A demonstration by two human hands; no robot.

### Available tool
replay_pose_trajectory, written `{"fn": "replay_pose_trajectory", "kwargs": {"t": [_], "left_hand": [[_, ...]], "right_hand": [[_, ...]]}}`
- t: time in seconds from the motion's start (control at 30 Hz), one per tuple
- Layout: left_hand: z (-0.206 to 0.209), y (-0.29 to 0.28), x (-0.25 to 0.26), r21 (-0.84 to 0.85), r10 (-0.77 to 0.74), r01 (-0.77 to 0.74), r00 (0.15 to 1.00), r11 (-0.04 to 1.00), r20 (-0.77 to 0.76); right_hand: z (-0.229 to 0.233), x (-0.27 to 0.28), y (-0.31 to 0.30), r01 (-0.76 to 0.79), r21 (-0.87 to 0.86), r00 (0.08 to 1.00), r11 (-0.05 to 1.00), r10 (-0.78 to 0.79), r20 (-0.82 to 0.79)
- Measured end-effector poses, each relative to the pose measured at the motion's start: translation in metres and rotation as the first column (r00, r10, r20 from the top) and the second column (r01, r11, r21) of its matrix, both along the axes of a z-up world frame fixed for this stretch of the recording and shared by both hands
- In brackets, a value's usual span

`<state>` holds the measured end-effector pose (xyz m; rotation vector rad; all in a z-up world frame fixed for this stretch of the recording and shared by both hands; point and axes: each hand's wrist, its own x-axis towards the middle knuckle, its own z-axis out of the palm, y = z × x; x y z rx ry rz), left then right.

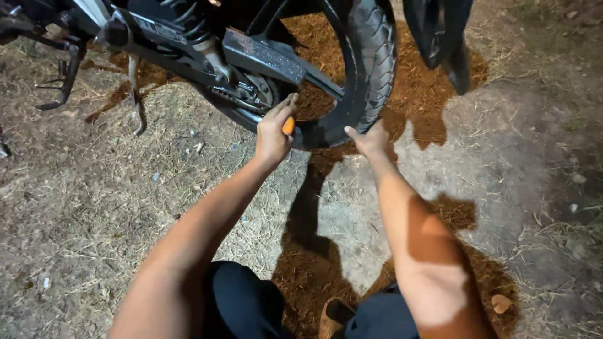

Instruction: The person dips a brush into a bucket of water and scrubs the rear tire of a motorcycle. They rotate the tire with one hand while scrubbing the tread and sidewall with the other. The person then rinses the brush in the bucket and continues scrubbing the tire.

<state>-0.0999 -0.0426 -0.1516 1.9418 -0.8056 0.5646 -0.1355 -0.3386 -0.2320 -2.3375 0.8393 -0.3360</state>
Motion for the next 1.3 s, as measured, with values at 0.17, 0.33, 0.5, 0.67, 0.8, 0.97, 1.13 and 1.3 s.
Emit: {"fn": "replay_pose_trajectory", "kwargs": {"t": [0.17,0.33,0.5,0.67,0.8,0.97,1.13,1.3], "left_hand": [[-0.021,0.009,-0.003,0.031,0.006,-0.003,0.995,1.0,-0.095],[0.001,0.015,-0.016,0.041,-0.046,0.049,0.996,0.998,-0.074],[-0.013,0.015,-0.012,0.063,-0.098,0.1,0.995,0.993,-0.034],[-0.009,0.018,-0.014,0.092,-0.13,0.125,0.99,0.988,0.049],[0.014,0.018,-0.018,0.157,-0.159,0.127,0.964,0.979,0.211],[0.012,0.001,0.007,0.336,-0.148,0.039,0.94,0.941,0.307],[0.003,-0.024,0.028,0.48,-0.123,-0.163,0.851,0.862,0.51],[-0.018,-0.042,0.015,0.799,-0.11,-0.196,0.944,0.569,0.31]], "right_hand": [[-0.02,0.006,-0.014,-0.174,0.033,0.963,0.984,0.163,0.217],[0.025,-0.005,0.014,0.044,-0.083,0.892,0.996,-0.001,0.451],[0.044,-0.011,0.03,0.129,0.125,0.969,0.984,-0.152,0.193],[-0.016,0.005,0.002,0.012,0.106,0.978,0.994,-0.034,0.205],[0.041,-0.011,0.037,0.104,0.426,0.981,0.899,-0.164,0.105],[-0.037,0.024,-0.006,0.095,0.208,0.937,0.973,-0.158,0.312],[-0.051,0.027,-0.009,0.087,0.142,0.927,0.986,-0.133,0.351],[-0.006,0.007,0.021,0.113,0.396,0.972,0.911,-0.184,0.144]]}}
